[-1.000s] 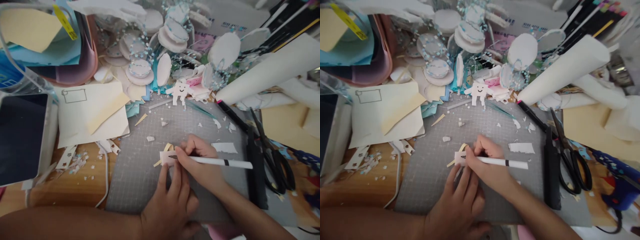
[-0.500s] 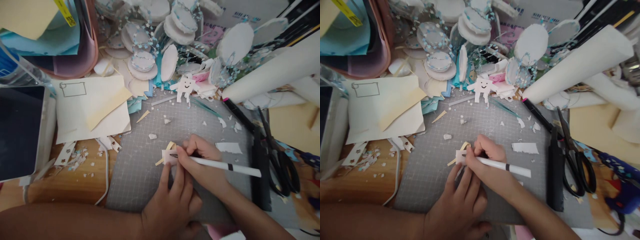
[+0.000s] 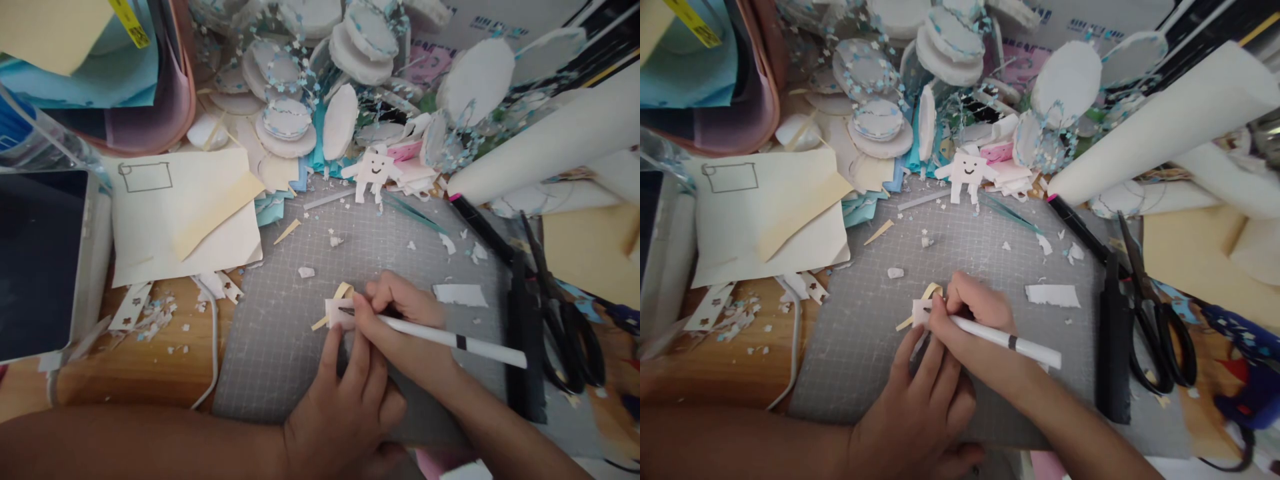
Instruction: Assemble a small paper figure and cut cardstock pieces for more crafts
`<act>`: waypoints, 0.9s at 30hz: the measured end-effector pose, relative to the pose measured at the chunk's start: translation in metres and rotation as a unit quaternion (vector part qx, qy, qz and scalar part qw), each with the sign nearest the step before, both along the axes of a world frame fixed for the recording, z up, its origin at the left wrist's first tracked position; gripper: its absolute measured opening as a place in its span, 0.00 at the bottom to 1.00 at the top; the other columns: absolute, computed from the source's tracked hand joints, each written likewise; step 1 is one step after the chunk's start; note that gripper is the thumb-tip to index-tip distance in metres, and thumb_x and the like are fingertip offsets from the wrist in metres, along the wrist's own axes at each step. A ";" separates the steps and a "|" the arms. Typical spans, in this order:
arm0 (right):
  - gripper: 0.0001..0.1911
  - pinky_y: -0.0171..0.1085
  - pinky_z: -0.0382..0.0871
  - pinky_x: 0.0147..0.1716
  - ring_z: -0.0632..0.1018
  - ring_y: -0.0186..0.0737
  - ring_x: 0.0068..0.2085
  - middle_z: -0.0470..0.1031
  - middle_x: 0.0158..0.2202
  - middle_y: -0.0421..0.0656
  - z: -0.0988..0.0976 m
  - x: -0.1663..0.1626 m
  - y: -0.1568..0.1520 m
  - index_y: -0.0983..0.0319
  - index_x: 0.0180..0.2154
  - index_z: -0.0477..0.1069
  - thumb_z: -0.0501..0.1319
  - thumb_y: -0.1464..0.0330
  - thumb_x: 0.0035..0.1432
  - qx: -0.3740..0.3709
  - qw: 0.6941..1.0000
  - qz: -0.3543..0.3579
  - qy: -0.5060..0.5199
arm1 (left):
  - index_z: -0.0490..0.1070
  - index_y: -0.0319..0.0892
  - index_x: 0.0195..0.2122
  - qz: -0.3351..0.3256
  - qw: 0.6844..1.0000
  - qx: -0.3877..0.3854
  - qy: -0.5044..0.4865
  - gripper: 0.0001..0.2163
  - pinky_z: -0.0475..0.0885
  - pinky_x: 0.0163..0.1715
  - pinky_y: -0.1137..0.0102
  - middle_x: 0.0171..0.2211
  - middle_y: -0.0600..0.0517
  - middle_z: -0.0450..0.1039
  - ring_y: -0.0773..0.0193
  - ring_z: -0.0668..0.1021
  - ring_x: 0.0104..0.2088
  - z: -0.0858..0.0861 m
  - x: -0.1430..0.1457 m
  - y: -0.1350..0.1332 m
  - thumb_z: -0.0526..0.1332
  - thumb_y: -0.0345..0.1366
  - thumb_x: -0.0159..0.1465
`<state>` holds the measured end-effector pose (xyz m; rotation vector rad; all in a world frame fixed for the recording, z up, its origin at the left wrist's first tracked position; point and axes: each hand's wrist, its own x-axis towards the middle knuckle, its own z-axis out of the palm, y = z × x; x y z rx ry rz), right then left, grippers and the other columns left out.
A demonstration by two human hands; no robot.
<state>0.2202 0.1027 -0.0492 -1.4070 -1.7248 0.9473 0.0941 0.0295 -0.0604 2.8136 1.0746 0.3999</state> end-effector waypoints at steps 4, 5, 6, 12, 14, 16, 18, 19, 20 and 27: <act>0.18 0.31 0.52 0.18 0.57 0.28 0.20 0.54 0.18 0.31 0.003 0.006 0.007 0.59 0.21 0.52 0.59 0.73 0.58 -0.053 0.994 -0.032 0.088 | 0.68 0.42 0.40 0.005 1.000 0.007 0.007 0.25 0.49 0.54 0.43 0.55 0.34 0.72 0.36 0.67 0.58 0.001 0.000 0.001 0.59 0.61 0.58; 0.18 0.31 0.51 0.18 0.57 0.28 0.20 0.54 0.18 0.31 0.004 0.008 0.009 0.59 0.21 0.52 0.59 0.74 0.57 -0.060 0.993 -0.039 0.095 | 0.67 0.42 0.40 0.006 1.000 0.009 0.010 0.25 0.50 0.54 0.43 0.56 0.34 0.71 0.36 0.66 0.59 0.001 0.000 0.002 0.59 0.61 0.57; 0.18 0.31 0.50 0.18 0.56 0.28 0.19 0.54 0.18 0.31 0.004 0.009 0.010 0.58 0.21 0.52 0.59 0.74 0.57 -0.063 0.993 -0.041 0.094 | 0.67 0.42 0.40 0.006 1.000 0.010 0.012 0.26 0.50 0.54 0.43 0.56 0.33 0.71 0.36 0.66 0.59 0.001 0.000 0.002 0.59 0.62 0.57; 0.18 0.31 0.49 0.18 0.56 0.29 0.20 0.54 0.19 0.32 0.004 0.011 0.009 0.59 0.21 0.51 0.59 0.76 0.56 -0.061 0.997 -0.012 0.044 | 0.67 0.41 0.41 0.001 1.000 0.011 0.011 0.26 0.49 0.54 0.43 0.55 0.32 0.71 0.35 0.66 0.58 0.001 0.000 0.002 0.58 0.62 0.57; 0.18 0.31 0.50 0.19 0.56 0.29 0.21 0.54 0.19 0.32 0.003 0.011 0.007 0.59 0.22 0.51 0.59 0.75 0.56 -0.061 0.997 -0.010 0.036 | 0.67 0.41 0.41 0.003 1.000 0.009 0.014 0.26 0.49 0.54 0.43 0.55 0.33 0.72 0.36 0.66 0.58 0.001 0.000 0.002 0.58 0.61 0.57; 0.18 0.31 0.51 0.19 0.57 0.29 0.21 0.54 0.19 0.32 0.002 0.012 0.006 0.59 0.22 0.51 0.59 0.75 0.57 -0.063 0.998 -0.011 0.028 | 0.67 0.42 0.40 0.004 1.000 0.007 0.015 0.25 0.49 0.54 0.43 0.55 0.34 0.72 0.36 0.66 0.59 0.000 0.000 0.002 0.58 0.61 0.58; 0.18 0.31 0.52 0.19 0.57 0.29 0.21 0.54 0.19 0.32 0.000 0.012 0.006 0.59 0.22 0.51 0.59 0.75 0.56 -0.069 0.997 -0.013 0.022 | 0.67 0.42 0.39 0.004 1.000 0.009 0.014 0.25 0.49 0.54 0.43 0.54 0.36 0.73 0.36 0.65 0.59 0.000 -0.001 0.002 0.57 0.62 0.58; 0.18 0.31 0.52 0.19 0.57 0.29 0.21 0.55 0.19 0.32 0.000 0.012 0.005 0.58 0.22 0.51 0.59 0.74 0.56 -0.070 0.997 -0.012 0.021 | 0.67 0.42 0.39 0.003 1.000 0.011 0.016 0.25 0.49 0.54 0.43 0.54 0.36 0.73 0.36 0.65 0.59 0.000 -0.001 0.002 0.57 0.62 0.58; 0.18 0.31 0.52 0.19 0.58 0.29 0.21 0.55 0.19 0.32 0.000 0.012 0.005 0.58 0.22 0.51 0.59 0.74 0.57 -0.068 0.997 -0.010 0.019 | 0.67 0.43 0.40 0.003 1.000 0.012 0.017 0.25 0.49 0.54 0.44 0.54 0.37 0.73 0.37 0.65 0.59 0.000 -0.001 0.001 0.57 0.62 0.58; 0.18 0.31 0.50 0.19 0.56 0.28 0.20 0.53 0.18 0.31 0.003 0.008 0.005 0.59 0.21 0.50 0.58 0.76 0.55 -0.034 0.999 -0.001 0.005 | 0.67 0.43 0.40 0.002 1.000 0.003 0.017 0.25 0.48 0.55 0.43 0.55 0.36 0.72 0.37 0.65 0.59 0.002 -0.001 0.003 0.58 0.62 0.58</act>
